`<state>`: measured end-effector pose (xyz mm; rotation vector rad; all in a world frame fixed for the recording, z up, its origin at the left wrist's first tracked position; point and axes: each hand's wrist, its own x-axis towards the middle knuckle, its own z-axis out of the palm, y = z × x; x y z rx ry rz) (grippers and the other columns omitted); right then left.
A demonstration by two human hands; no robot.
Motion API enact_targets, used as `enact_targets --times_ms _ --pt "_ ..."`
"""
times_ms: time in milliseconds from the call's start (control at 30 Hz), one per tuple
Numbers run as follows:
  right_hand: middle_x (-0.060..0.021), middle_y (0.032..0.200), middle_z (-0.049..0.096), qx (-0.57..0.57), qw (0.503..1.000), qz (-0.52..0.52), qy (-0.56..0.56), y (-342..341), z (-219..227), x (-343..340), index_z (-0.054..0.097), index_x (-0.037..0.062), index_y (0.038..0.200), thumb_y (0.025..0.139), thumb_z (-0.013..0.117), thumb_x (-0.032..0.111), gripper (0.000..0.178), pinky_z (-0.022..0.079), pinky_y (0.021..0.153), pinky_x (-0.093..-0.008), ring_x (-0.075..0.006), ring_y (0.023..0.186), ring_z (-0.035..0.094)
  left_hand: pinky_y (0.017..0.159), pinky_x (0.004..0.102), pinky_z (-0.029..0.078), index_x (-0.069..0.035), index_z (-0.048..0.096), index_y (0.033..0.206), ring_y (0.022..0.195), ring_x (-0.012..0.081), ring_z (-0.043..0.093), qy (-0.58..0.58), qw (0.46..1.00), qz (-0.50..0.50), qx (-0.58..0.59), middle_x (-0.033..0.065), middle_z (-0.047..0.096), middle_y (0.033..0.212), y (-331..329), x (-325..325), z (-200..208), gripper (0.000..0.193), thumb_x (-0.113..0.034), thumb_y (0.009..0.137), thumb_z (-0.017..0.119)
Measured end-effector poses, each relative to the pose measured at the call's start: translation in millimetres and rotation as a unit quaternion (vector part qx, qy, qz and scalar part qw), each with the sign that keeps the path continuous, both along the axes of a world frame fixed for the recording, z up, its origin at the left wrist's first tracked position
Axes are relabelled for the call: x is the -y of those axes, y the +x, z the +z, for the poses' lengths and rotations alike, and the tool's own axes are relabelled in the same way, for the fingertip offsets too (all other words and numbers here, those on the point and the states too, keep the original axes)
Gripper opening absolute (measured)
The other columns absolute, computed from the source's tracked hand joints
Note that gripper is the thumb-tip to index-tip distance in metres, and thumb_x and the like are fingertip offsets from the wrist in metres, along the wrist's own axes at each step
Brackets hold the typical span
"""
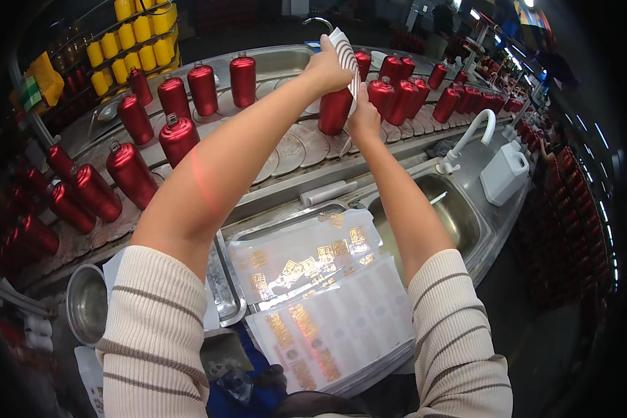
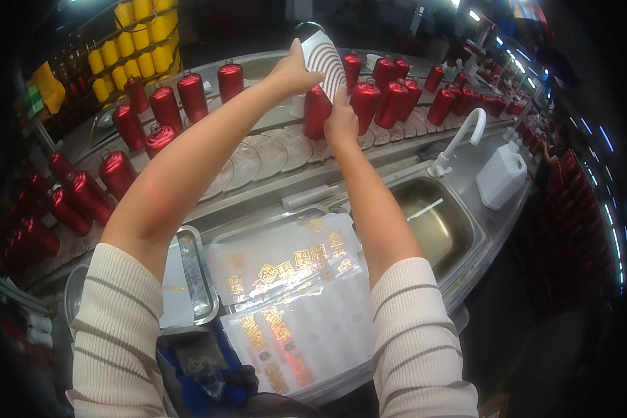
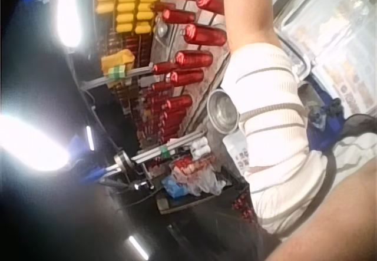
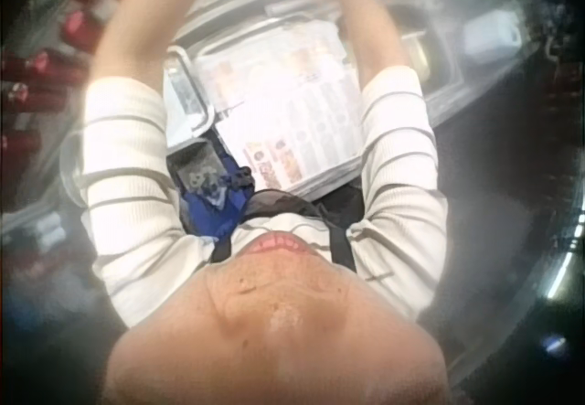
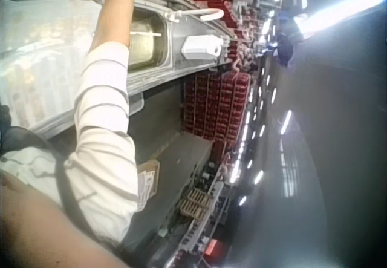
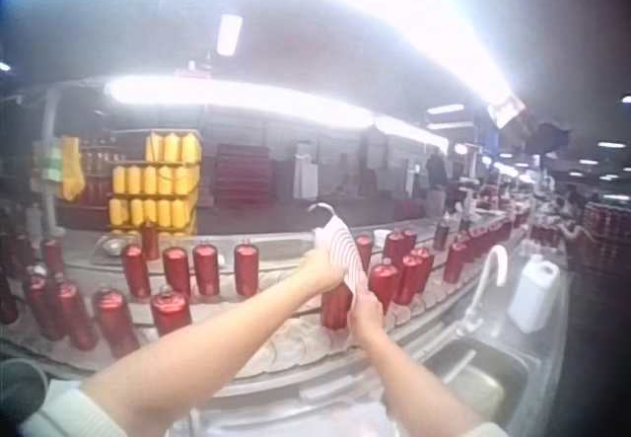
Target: The person applies a decorative label to a red cylindrical can, smoothing it with a blue cloth. They then handle a stack of label sheets, separating and organizing them on a nearby surface.
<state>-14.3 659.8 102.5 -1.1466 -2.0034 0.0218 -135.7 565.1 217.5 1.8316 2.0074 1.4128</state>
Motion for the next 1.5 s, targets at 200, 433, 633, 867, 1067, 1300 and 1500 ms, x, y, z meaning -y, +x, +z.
enact_targets --times_ms 200,433,633,867,1067,1300,1500 --pt "-0.0294 0.098 0.065 0.003 0.998 -0.053 0.023 19.8 -15.6 -56.1 0.025 0.0058 0.15 0.085 0.053 0.005 0.07 0.049 0.083 -0.0518 -0.0461 0.094 0.064 0.099 0.041 0.046 0.008 0.022 0.148 0.117 0.0429 0.057 0.007 0.999 -0.046 -0.007 0.0357 0.054 0.127 -23.6 41.3 -36.3 0.095 -0.033 0.079 0.072" --pt "-0.0347 0.109 0.062 -0.034 0.989 -0.098 -0.102 16.1 -7.0 -65.5 0.013 -0.0003 0.15 0.091 0.052 0.015 0.072 0.048 0.091 -0.0515 -0.048 0.101 0.062 0.094 0.0383 0.05 0.001 0.019 0.152 0.113 0.0365 0.063 -0.048 0.994 -0.084 0.057 0.0346 0.051 0.133 -49.3 96.0 -63.1 0.089 -0.028 0.085 0.069" --pt "-0.0365 0.129 0.05 -0.046 0.978 -0.126 -0.158 18.1 6.3 -65.3 0.002 -0.0003 0.152 0.09 0.059 0.018 0.087 0.044 0.101 -0.0464 -0.0442 0.119 0.055 0.102 0.0352 0.045 -0.007 0.016 0.155 0.124 0.0309 0.055 -0.051 0.985 -0.102 0.13 0.036 0.042 0.14 -66.8 124.8 -65.5 0.082 -0.014 0.09 0.066" --pt "-0.0439 0.146 0.02 -0.107 0.969 -0.154 -0.163 37.7 -3.7 -89.9 -0.003 0.0027 0.153 0.082 0.065 0.013 0.099 0.033 0.112 -0.0488 -0.0536 0.132 0.037 0.103 0.0357 0.044 -0.008 0.015 0.155 0.126 0.0331 0.054 -0.059 0.981 -0.122 0.14 0.0361 0.039 0.143 -66.0 157.9 -66.5 0.079 -0.01 0.092 0.062" --pt "-0.0412 0.15 0.015 -0.055 0.976 -0.172 -0.122 58.0 -9.8 -91.4 -0.002 0.0036 0.153 0.079 0.069 0.014 0.103 0.031 0.114 -0.0449 -0.0472 0.137 0.034 0.104 0.0389 0.043 -0.01 0.014 0.155 0.125 0.0353 0.053 -0.071 0.977 -0.106 0.172 0.0357 0.039 0.143 -73.7 172.7 -79.8 0.08 -0.01 0.092 0.062" --pt "-0.0372 0.147 0.028 -0.058 0.985 -0.12 -0.106 109.1 -34.0 -81.6 0.012 0.0009 0.152 0.081 0.063 0.012 0.088 0.037 0.108 -0.0447 -0.0472 0.13 0.042 0.102 0.0359 0.043 -0.007 0.013 0.155 0.124 0.0331 0.054 -0.057 0.973 -0.112 0.195 0.0386 0.033 0.145 -90.6 181.5 -89.1 0.081 -0.012 0.092 0.064" --pt "-0.0313 0.123 0.058 -0.014 0.992 0.059 -0.109 152.8 -50.9 17.1 0.03 0.0022 0.149 0.082 0.059 0.006 0.073 0.05 0.087 -0.0364 -0.0358 0.109 0.063 0.1 0.0327 0.045 -0.008 0.012 0.156 0.123 0.0284 0.055 -0.066 0.971 -0.083 0.216 0.0398 0.034 0.143 -101.2 203.2 -101.1 0.082 -0.009 0.091 0.063"
